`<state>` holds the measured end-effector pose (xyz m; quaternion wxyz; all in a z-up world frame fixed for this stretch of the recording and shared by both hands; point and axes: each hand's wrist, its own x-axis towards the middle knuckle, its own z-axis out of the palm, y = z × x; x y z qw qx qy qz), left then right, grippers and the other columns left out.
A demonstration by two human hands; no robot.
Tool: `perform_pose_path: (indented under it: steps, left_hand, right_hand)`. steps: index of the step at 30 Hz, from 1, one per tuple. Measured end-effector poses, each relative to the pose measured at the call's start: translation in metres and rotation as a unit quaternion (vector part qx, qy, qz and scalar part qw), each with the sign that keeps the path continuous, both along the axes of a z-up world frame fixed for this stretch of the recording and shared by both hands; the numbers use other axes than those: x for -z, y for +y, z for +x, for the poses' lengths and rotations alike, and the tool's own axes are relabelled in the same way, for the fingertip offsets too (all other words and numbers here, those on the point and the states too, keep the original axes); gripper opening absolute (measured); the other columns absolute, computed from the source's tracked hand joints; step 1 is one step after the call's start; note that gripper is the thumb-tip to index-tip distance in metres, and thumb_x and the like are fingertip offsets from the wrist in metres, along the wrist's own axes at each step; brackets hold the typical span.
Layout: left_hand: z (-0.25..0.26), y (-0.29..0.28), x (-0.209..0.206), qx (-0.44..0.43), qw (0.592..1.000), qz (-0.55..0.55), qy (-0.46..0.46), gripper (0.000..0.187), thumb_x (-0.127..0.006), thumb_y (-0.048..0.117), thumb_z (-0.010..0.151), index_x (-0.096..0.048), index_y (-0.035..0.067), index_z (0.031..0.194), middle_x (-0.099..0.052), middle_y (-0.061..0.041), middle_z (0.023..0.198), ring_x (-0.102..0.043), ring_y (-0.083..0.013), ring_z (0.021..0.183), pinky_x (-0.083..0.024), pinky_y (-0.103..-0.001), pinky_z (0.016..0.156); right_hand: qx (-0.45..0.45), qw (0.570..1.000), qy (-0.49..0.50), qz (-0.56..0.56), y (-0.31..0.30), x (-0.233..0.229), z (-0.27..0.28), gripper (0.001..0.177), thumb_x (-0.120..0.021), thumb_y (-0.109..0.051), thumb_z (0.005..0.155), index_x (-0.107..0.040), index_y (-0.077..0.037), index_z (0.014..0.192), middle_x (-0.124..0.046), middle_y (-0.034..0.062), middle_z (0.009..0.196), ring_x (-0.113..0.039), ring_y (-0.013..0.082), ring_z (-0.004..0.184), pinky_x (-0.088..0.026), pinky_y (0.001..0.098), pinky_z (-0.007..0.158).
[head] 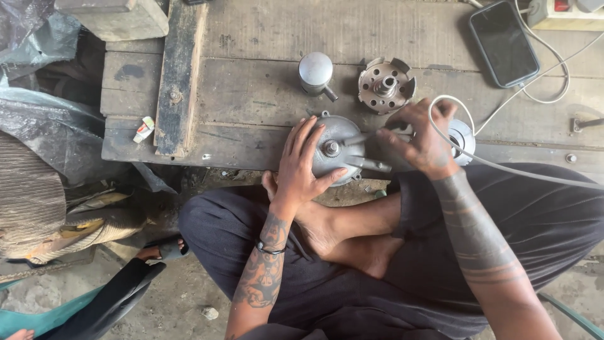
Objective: The person sits cross-legged and cleans a round metal mechanical part using a wire brush. They scrub the surface and edges of the part, rotate it to access different areas, and place it on a wooden table surrounded by other disassembled components.
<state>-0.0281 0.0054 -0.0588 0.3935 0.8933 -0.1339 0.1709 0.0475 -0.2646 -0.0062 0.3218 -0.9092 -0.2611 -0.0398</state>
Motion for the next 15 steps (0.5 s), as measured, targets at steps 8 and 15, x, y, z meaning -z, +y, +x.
perform_pose_path:
  steps: [8,15]
  left_hand:
    - [0.001,0.0,0.002,0.001,1.0,0.008,0.008,0.092,-0.075,0.067,0.08,-0.052,0.008,0.148,-0.046,-0.017,0.155,-0.042,-0.0421,0.145,-0.032,-0.056,0.121]
    - [0.0,0.0,0.0,0.002,1.0,0.008,0.005,0.092,-0.077,0.064,0.08,-0.052,0.008,0.148,-0.046,-0.017,0.156,-0.043,-0.0415,0.145,-0.032,-0.054,0.121]
  right_hand:
    - [-0.018,1.0,0.019,0.007,-0.004,0.004,0.001,0.04,-0.068,-0.054,0.097,-0.072,-0.014,0.101,-0.062,0.0061,0.085,-0.059,0.0293,0.093,-0.023,0.0488,0.097]
    - [0.002,1.0,0.02,-0.002,0.0,-0.005,-0.001,0.045,-0.065,-0.056,0.099,-0.071,-0.011,0.103,-0.063,0.0079,0.086,-0.06,0.0322,0.094,-0.025,0.0515,0.095]
